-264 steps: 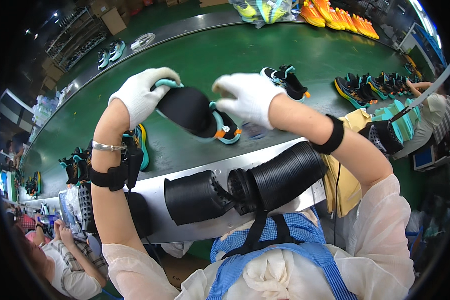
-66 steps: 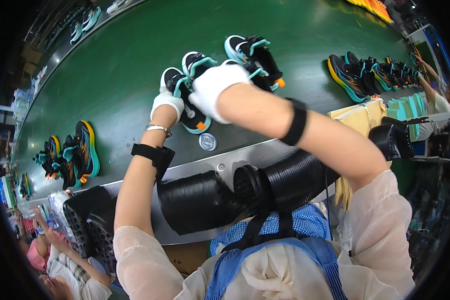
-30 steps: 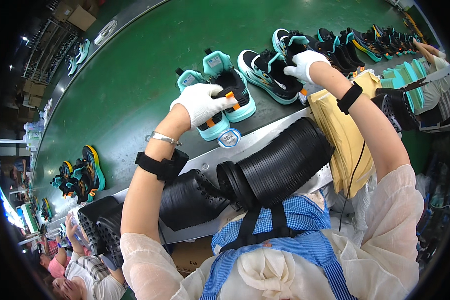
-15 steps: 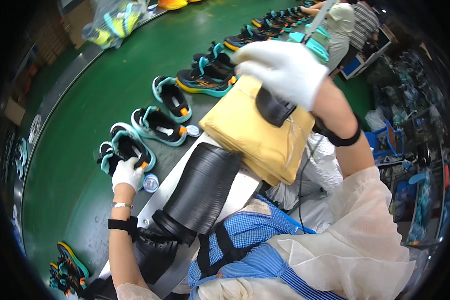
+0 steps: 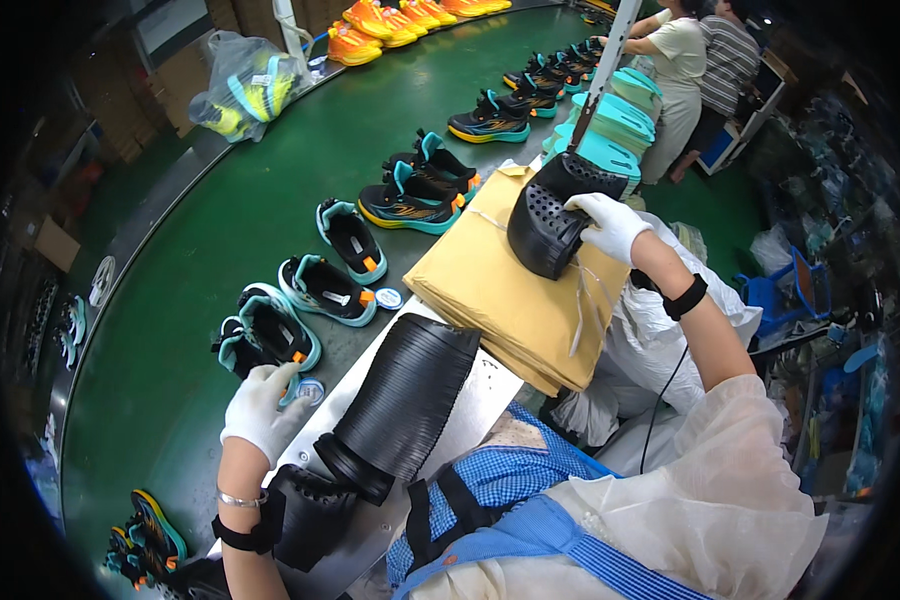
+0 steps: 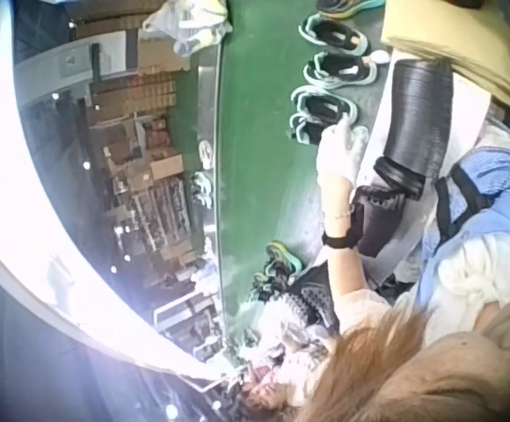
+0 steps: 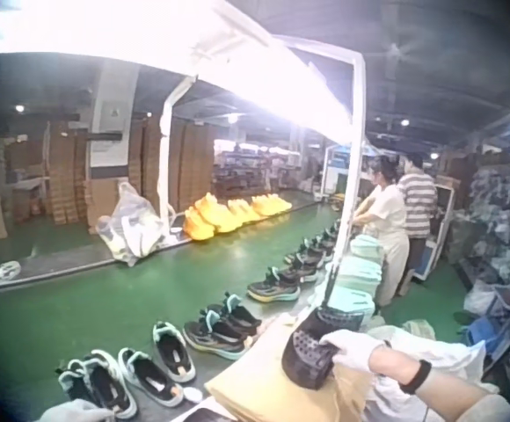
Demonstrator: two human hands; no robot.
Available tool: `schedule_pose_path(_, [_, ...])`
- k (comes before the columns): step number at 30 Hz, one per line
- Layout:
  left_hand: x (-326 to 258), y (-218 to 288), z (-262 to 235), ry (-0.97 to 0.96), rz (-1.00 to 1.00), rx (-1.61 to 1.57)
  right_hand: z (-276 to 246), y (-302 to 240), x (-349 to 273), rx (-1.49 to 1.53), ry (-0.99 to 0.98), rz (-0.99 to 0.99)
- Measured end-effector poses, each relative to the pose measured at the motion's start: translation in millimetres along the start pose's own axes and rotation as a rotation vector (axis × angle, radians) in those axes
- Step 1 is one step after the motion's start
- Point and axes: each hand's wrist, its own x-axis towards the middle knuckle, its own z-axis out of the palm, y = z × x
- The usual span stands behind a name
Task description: Organize and inspect finished shoes on a conveyor belt and assembly station.
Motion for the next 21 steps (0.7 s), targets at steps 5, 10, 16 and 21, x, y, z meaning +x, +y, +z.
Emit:
schedule_pose_path(5, [-18, 22, -2, -0.037, -0.001, -0.059, -10, -2, 1, -0.008, -0.070, -0.094])
schedule_pose_path(10, [-22, 30, 3, -0.073, 0.068, -0.120, -14, 5, 9, -0.022, -0.105, -0.185])
schedule_pose_path(16, [-17, 32, 9, -0.067, 0.093, -0.134, -17, 7, 15, -0.009, -0.115, -0.202])
schedule_pose_path(21, [-22, 34, 11, -0.090, 0.081, -0.162, -24, 6, 14, 0.009, -0.176, -0.138])
